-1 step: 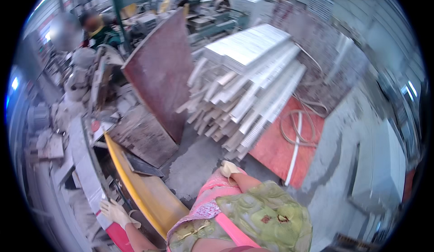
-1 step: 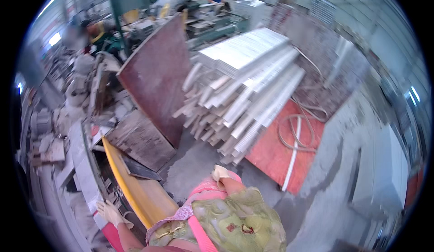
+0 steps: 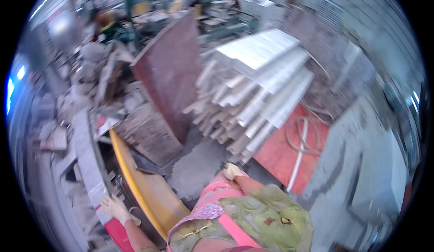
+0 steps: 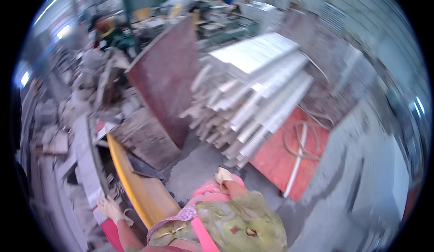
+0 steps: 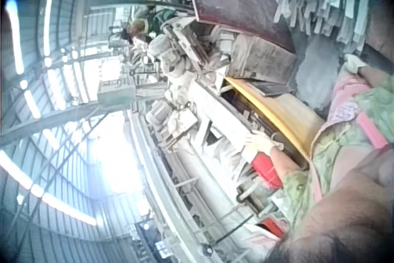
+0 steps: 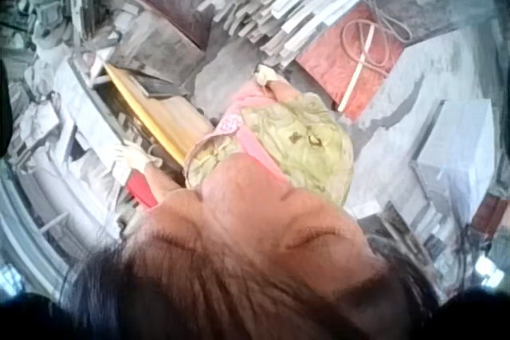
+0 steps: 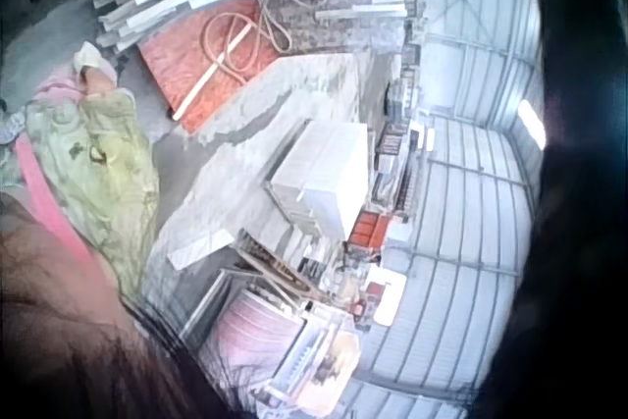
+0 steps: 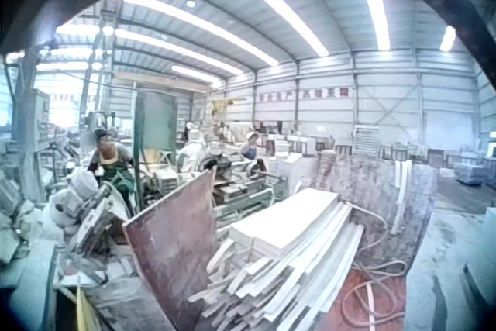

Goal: The person picks up long white planks from a conveyor belt and stacks them on a nearby pile. They handle the planks one at a time, placing them carefully to maintain alignment.

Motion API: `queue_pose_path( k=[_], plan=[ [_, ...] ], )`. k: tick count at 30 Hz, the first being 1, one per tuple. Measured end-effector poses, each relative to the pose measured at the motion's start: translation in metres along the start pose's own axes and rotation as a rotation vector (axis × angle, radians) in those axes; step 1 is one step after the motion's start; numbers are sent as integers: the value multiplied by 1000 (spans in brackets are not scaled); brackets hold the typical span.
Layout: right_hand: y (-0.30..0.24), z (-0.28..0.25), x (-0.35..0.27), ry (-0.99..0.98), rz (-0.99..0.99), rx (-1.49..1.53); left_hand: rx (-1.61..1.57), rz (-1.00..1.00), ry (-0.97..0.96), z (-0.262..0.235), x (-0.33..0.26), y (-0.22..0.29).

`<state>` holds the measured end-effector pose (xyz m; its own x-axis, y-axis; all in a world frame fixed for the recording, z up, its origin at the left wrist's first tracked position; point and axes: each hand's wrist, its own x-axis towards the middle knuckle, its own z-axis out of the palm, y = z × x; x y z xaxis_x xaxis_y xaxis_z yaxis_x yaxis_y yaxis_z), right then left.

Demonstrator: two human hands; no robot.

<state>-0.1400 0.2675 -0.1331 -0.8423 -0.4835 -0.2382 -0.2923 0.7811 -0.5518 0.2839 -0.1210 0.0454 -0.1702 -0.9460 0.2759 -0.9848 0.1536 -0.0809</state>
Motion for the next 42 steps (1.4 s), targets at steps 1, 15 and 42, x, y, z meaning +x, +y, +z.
queue_pose_path(
  k=[1, 15, 42],
  plan=[
    [-5, -4, 3, -23, -12, -33, -74, -20, -32, 0, -2, -4],
    [-28, -25, 91, -335, -158, 143, -163, -141, 122, -12, -9, 6],
    [-449, -11, -1, -997, -801, 462, -688, -1161, 425, -42, -8, 32]
  ],
)
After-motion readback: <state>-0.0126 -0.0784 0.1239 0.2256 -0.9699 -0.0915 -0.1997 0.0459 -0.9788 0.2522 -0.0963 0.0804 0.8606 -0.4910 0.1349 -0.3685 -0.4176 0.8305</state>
